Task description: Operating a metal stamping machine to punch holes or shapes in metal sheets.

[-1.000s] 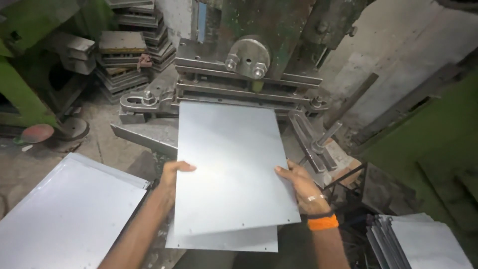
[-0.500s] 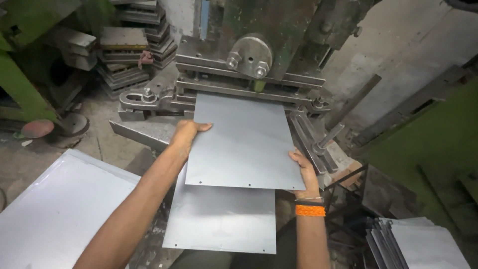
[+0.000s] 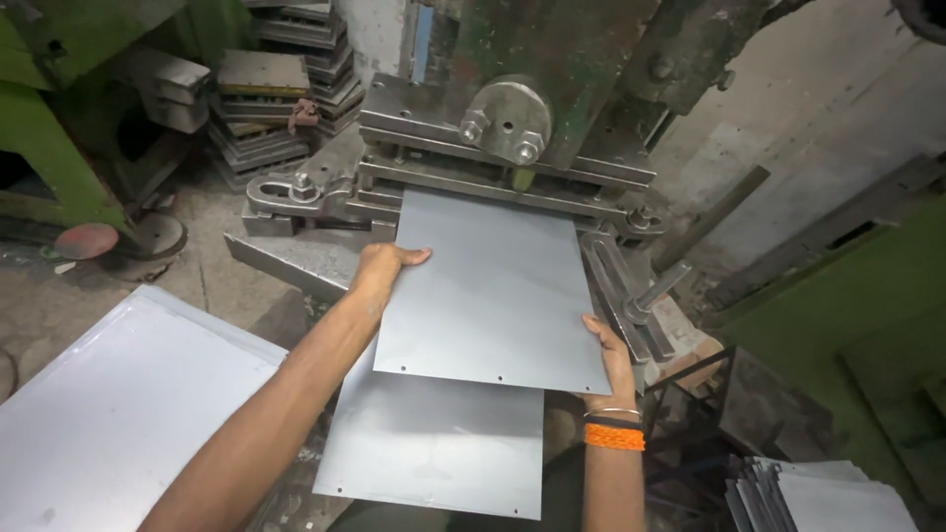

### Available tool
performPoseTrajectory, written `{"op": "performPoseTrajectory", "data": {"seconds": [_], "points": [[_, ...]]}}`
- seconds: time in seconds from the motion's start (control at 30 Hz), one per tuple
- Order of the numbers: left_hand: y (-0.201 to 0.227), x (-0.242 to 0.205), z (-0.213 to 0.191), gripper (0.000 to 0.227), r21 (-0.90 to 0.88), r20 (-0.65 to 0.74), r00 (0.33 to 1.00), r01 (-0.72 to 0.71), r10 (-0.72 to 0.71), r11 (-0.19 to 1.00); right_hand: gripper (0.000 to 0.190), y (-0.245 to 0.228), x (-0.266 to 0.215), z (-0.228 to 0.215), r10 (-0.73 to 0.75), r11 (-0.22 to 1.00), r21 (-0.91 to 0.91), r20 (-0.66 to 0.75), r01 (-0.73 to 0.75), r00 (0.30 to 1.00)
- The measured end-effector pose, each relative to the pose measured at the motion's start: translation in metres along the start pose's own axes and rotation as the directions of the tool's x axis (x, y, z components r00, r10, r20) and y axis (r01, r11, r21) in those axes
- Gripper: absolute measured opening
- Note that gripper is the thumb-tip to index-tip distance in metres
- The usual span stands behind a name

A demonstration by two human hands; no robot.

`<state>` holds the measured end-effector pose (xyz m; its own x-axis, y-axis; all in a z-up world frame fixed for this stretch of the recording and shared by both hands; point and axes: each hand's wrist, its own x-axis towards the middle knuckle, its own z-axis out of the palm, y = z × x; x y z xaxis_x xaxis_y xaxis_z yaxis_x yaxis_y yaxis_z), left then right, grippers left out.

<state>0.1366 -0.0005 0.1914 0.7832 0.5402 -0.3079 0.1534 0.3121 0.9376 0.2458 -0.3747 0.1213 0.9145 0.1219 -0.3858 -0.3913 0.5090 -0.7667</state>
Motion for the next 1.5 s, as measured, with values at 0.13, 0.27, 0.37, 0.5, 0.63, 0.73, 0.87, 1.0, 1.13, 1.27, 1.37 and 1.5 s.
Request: {"op": "performPoseTrajectory", "data": {"seconds": [0.13, 0.27, 0.37, 0.5, 0.63, 0.73, 0.87, 1.0, 1.13, 1.27, 1.37, 1.5], "points": [[0.011, -0.012, -0.001, 0.052, 0.045, -0.009, 0.999, 0.032, -0.032, 0.998, 0.02, -0.006, 0.004, -0.002, 0.013, 1.0, -0.024, -0.006, -0.013, 1.0], [0.01, -0.009, 0.003, 0.054, 0.016, -0.02, 0.999, 0.04, -0.04, 0.999, 0.02, -0.007, 0.004, -0.003, 0.058, 0.998, -0.012, -0.034, -0.059, 0.998], [0.009, -0.006, 0.003, 0.053, 0.033, -0.013, 0.999, 0.041, -0.041, 0.999, 0.02, -0.007, 0.015, -0.011, 0.05, 0.999, 0.006, -0.029, -0.05, 0.998], [0.003, 0.0, 0.001, 0.052, 0.016, 0.0, 0.999, 0.042, -0.042, 0.999, 0.019, -0.008, -0.005, 0.004, -0.016, 0.998, -0.059, -0.032, 0.014, 0.999], [0.008, -0.011, 0.001, 0.059, 0.0, 0.004, 0.998, 0.057, -0.057, 0.998, 0.019, -0.004, -0.001, -0.001, -0.01, 0.999, -0.047, -0.011, 0.009, 1.0], [-0.003, -0.002, 0.002, 0.055, -0.042, 0.005, 0.999, 0.033, -0.032, 0.999, 0.018, -0.001, -0.023, 0.014, -0.052, 0.997, -0.061, 0.0, 0.052, 0.999], [-0.011, 0.004, 0.001, 0.052, -0.054, 0.061, 0.998, -0.007, 0.011, 0.998, 0.031, -0.001, -0.062, 0.042, -0.076, 0.991, -0.107, 0.033, 0.079, 0.997], [-0.013, -0.008, -0.006, 0.049, -0.006, 0.095, 0.995, -0.039, 0.04, 0.999, 0.061, -0.003, -0.088, 0.057, -0.11, 0.958, -0.265, 0.001, 0.107, 0.994], [0.01, -0.08, -0.037, 0.056, 0.045, 0.092, 0.996, -0.001, -0.003, 0.999, 0.038, 0.002, -0.149, 0.076, -0.15, 0.896, -0.416, 0.056, 0.159, 0.987], [0.004, -0.074, -0.087, 0.059, 0.218, -0.078, 0.929, -0.339, 0.363, 0.915, 0.043, 0.012, -0.177, 0.095, -0.495, 0.533, -0.78, 0.025, 0.327, 0.868], [-0.006, -0.04, -0.141, 0.047, 0.31, -0.175, 0.876, -0.384, 0.449, 0.87, 0.033, 0.038, -0.197, 0.135, -0.618, 0.436, -0.74, 0.169, 0.513, 0.768], [-0.016, -0.013, -0.241, 0.052, 0.591, -0.26, 0.775, -0.344, 0.576, 0.73, 0.036, 0.155, -0.172, 0.182, -0.116, 0.933, -0.225, 0.554, 0.282, 0.824]]}}
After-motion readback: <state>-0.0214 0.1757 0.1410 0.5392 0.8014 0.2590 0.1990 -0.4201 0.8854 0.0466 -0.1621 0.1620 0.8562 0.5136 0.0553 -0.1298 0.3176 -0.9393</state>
